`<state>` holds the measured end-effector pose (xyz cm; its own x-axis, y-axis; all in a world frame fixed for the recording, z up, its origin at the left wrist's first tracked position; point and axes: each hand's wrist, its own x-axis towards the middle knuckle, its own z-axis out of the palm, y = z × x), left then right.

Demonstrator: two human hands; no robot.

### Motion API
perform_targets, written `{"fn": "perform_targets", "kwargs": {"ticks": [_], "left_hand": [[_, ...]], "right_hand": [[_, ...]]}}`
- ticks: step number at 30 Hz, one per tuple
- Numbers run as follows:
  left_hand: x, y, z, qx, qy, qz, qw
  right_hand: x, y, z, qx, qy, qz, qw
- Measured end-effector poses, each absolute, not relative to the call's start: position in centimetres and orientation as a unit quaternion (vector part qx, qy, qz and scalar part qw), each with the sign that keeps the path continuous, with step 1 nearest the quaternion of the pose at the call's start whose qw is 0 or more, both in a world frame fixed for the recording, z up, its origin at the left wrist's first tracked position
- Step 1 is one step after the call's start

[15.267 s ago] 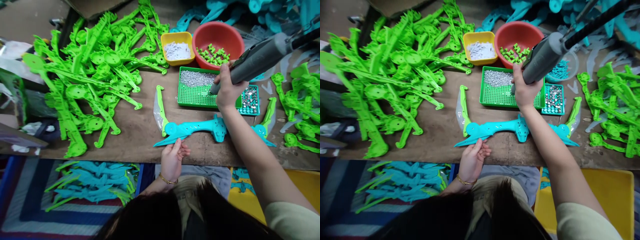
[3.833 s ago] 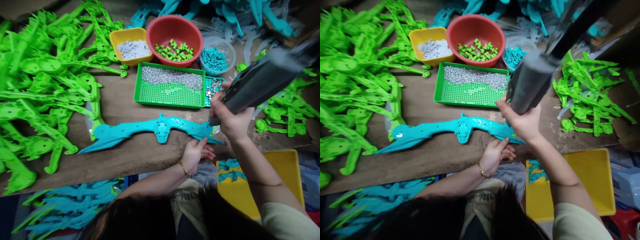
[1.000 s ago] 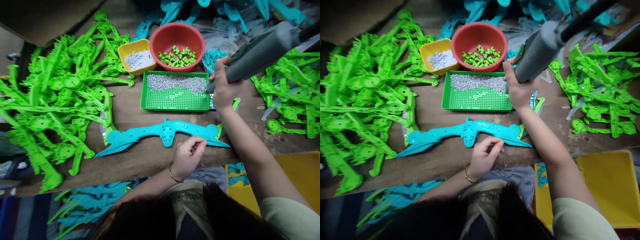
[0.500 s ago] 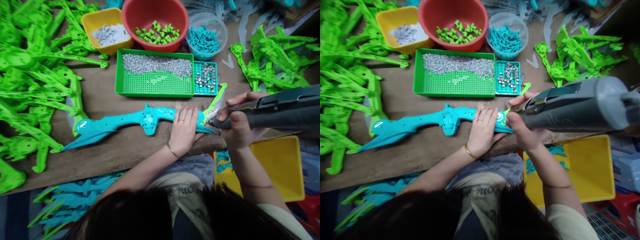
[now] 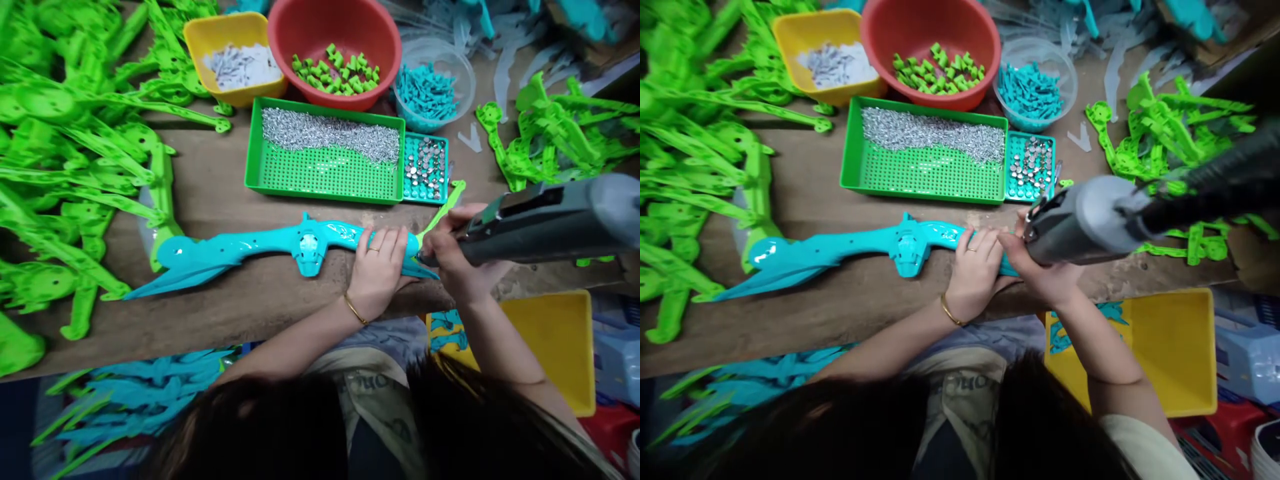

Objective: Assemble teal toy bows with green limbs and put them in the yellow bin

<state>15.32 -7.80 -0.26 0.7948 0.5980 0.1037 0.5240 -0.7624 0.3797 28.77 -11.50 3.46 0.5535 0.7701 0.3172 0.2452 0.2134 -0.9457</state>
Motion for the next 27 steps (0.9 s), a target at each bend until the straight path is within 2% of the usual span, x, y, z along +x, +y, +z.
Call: {"fn": "perform_targets", "kwargs": {"ticks": [3, 6, 8, 10, 12, 16, 21, 27], "left_hand": [[15.2, -7.9, -0.3, 0.935, 0.292, 0.107, 0.171], [15.1, -8.0, -0.2, 0.938, 0.283, 0.109, 0.168], [15.0, -8.1, -0.1, 0.939, 0.283, 0.107, 0.165], [14.9, -8.3, -0.2, 0.938, 0.286, 0.107, 0.166], [14.9, -8.5, -0.2, 0.936, 0.285, 0.114, 0.171], [15.0, -8.7, -0.6, 0.932, 0.281, 0.134, 0.185], [15.0, -8.8, -0.9, 0.935, 0.279, 0.139, 0.171], [15.0, -9.0, -0.9, 0.942, 0.292, 0.137, 0.096]], "right_hand": [[28.2, -8.0, 6.7, -0.561, -0.438, 0.199, 0.674], [27.5, -2.0, 8.1, -0.526, -0.393, 0.077, 0.750], [27.0, 2.5, 7.2, -0.560, -0.379, 0.045, 0.736], [26.6, 6.2, 5.4, -0.601, -0.405, 0.071, 0.686], [26.3, 8.7, 3.3, -0.592, -0.430, 0.098, 0.675], [26.1, 10.4, 0.4, -0.547, -0.425, 0.129, 0.709], [26.5, 10.2, -0.5, -0.554, -0.418, 0.169, 0.700], [26.2, 9.9, -0.4, -0.513, -0.439, 0.119, 0.728]]}}
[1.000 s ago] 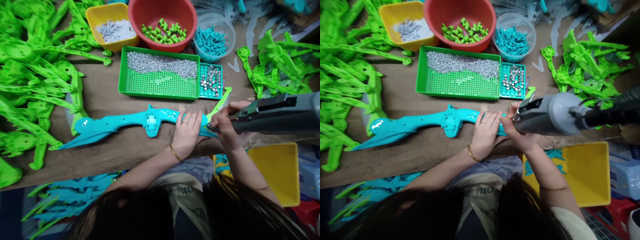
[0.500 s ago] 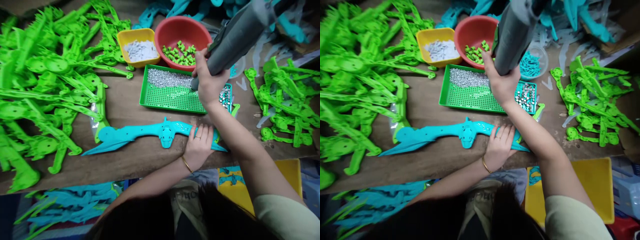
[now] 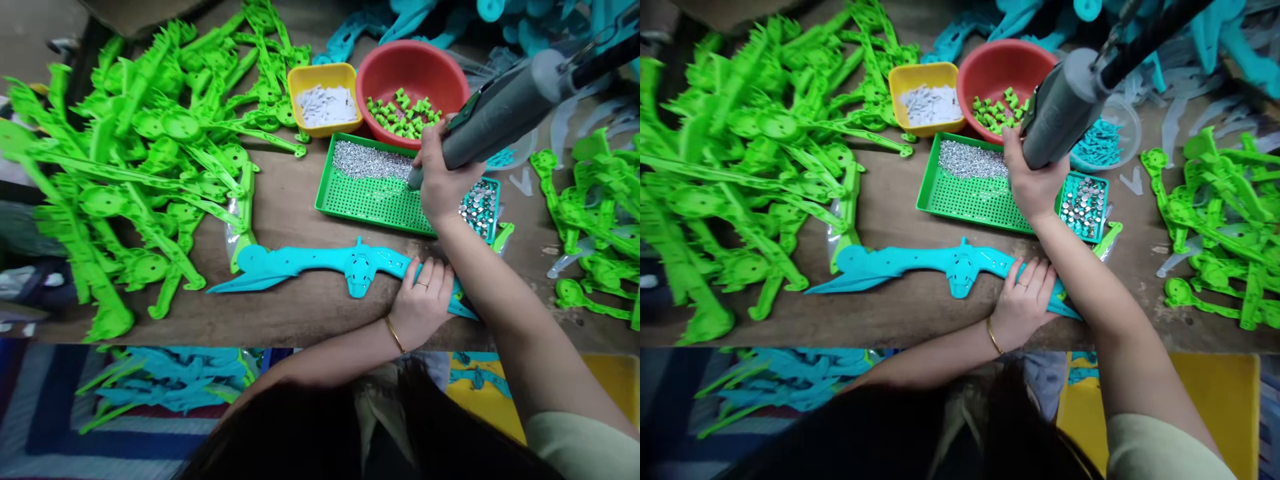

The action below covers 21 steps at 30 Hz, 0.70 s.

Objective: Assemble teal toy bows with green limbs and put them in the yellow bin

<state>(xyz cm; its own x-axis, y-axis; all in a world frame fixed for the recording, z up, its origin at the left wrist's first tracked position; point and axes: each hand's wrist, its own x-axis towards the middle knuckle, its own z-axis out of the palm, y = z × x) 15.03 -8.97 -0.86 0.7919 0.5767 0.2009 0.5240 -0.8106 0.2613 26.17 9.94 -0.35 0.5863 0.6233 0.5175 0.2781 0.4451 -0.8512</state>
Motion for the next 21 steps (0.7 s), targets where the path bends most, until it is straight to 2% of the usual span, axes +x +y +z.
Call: {"fn": "perform_targets", "kwargs": {"ticks": [6, 11, 16, 21], "left_hand": [[14.3, -8.8, -0.5, 0.955, 0.279, 0.095, 0.046], [12.9, -8.7, 0.7, 0.957, 0.275, 0.059, 0.069], [13.6, -8.3, 2.0, 0.965, 0.242, 0.040, 0.093], [14.4, -8.2, 1.4, 0.977, 0.192, 0.043, 0.081]], "right_hand": [[25.8, 8.5, 3.8, -0.446, -0.436, 0.099, 0.776], [28.6, 0.8, 8.1, -0.422, -0.426, 0.067, 0.797], [30.5, -7.4, 6.5, -0.494, -0.414, 0.091, 0.759], [31.1, -9.6, 4.8, -0.542, -0.423, 0.067, 0.723]]}}
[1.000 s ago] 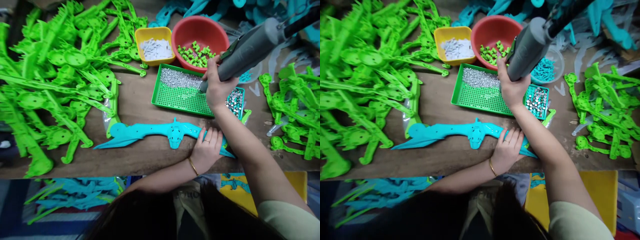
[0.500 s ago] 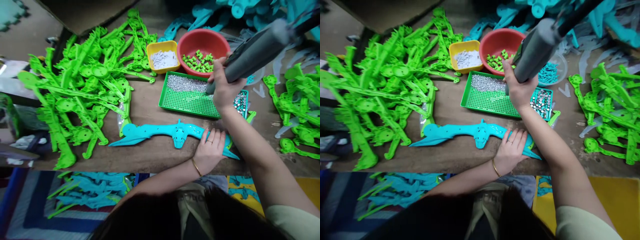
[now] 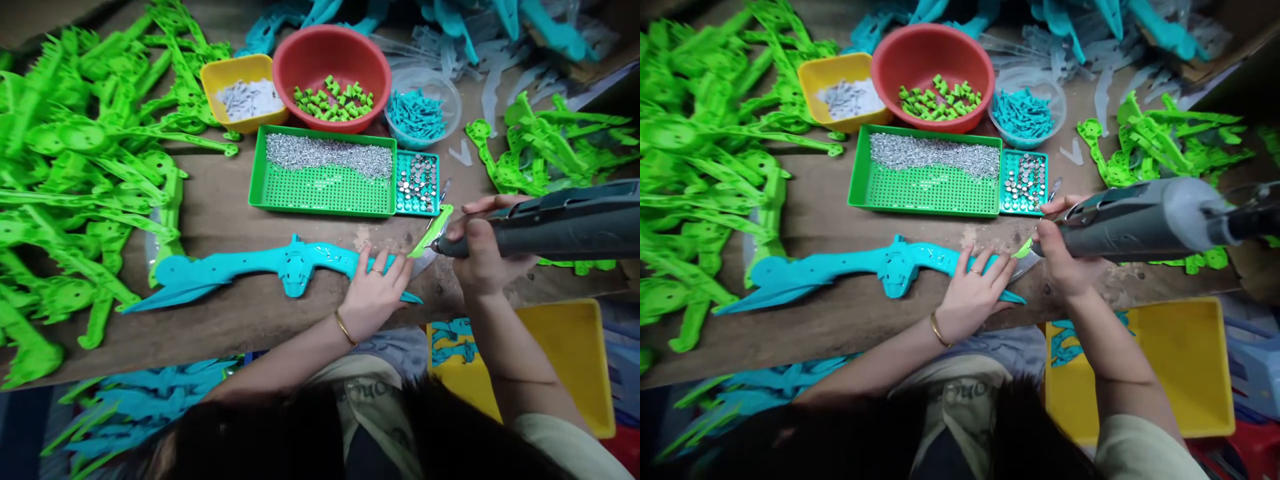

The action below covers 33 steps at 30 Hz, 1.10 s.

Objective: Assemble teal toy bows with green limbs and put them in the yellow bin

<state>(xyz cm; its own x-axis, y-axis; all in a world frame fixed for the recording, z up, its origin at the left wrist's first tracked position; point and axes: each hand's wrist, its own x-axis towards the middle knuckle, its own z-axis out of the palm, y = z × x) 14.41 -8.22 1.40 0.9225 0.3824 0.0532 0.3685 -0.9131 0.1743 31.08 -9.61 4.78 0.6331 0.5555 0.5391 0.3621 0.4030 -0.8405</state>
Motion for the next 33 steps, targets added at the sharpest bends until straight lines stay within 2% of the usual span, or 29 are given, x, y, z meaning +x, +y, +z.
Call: {"fn": "perform_targets", "kwargs": {"ticks": [11, 17, 22, 27, 33], "left_hand": [[14.1, -8.4, 0.6, 0.979, 0.189, 0.047, 0.052], [14.0, -8.4, 0.7, 0.979, 0.190, 0.057, 0.050], [13.9, -8.4, 0.5, 0.980, 0.182, 0.066, 0.046], [13.8, -8.4, 0.2, 0.981, 0.171, 0.079, 0.054], [13.6, -8.5, 0.0, 0.977, 0.175, 0.109, 0.053]], "right_hand": [[31.6, -9.3, 1.8, -0.574, -0.394, 0.089, 0.713], [31.2, -7.3, 5.0, -0.615, -0.351, 0.150, 0.690], [28.8, 0.7, 7.0, -0.513, -0.351, 0.093, 0.778], [27.1, 6.1, 4.3, -0.559, -0.402, 0.092, 0.719], [27.9, 5.6, 2.4, -0.600, -0.411, 0.083, 0.682]]}}
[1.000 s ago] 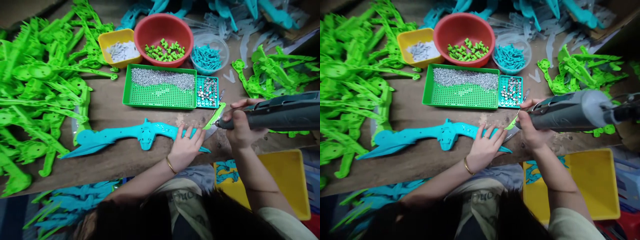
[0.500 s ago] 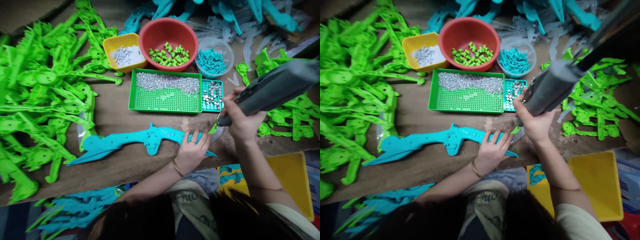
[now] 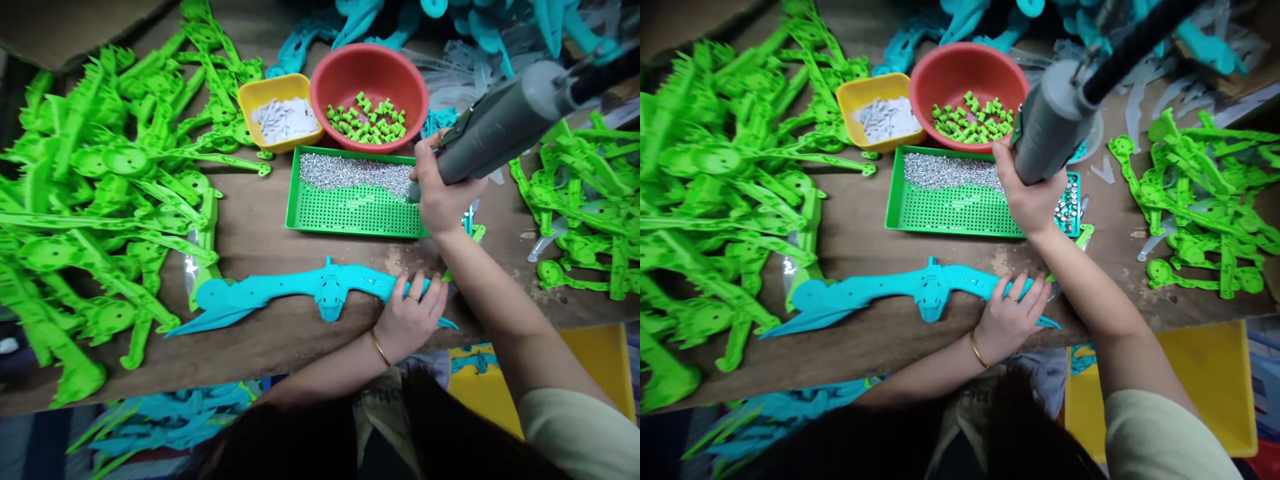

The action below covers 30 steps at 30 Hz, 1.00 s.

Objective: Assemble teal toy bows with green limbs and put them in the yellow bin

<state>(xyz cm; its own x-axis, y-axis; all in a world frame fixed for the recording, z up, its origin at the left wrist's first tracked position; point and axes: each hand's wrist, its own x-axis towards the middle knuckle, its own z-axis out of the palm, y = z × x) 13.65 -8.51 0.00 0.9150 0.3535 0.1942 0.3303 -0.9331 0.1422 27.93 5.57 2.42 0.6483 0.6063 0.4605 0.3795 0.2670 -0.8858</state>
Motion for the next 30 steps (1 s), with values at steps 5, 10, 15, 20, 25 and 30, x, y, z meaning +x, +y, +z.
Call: {"fn": "perform_targets", "kwargs": {"ticks": [5, 10, 15, 20, 25, 30], "left_hand": [[13.6, -8.5, 0.0, 0.976, 0.177, 0.120, 0.041], [13.6, -8.3, -0.1, 0.975, 0.174, 0.131, 0.037], [13.7, -8.3, 0.0, 0.976, 0.173, 0.128, 0.038], [13.6, -8.4, 0.0, 0.975, 0.174, 0.131, 0.032], [13.4, -8.2, -0.1, 0.980, 0.169, 0.096, 0.041], [13.5, -8.0, 0.0, 0.983, 0.163, 0.073, 0.044]], "right_hand": [[29.2, 5.0, 2.6, -0.589, -0.413, 0.086, 0.689], [29.8, 4.7, 2.5, -0.577, -0.402, 0.007, 0.711], [30.0, 4.6, 1.7, -0.584, -0.409, 0.037, 0.700], [29.8, 4.9, 1.3, -0.552, -0.414, 0.051, 0.722], [30.1, 3.7, 4.3, -0.537, -0.390, 0.023, 0.748], [34.0, -1.5, 7.0, -0.531, -0.395, -0.027, 0.749]]}}
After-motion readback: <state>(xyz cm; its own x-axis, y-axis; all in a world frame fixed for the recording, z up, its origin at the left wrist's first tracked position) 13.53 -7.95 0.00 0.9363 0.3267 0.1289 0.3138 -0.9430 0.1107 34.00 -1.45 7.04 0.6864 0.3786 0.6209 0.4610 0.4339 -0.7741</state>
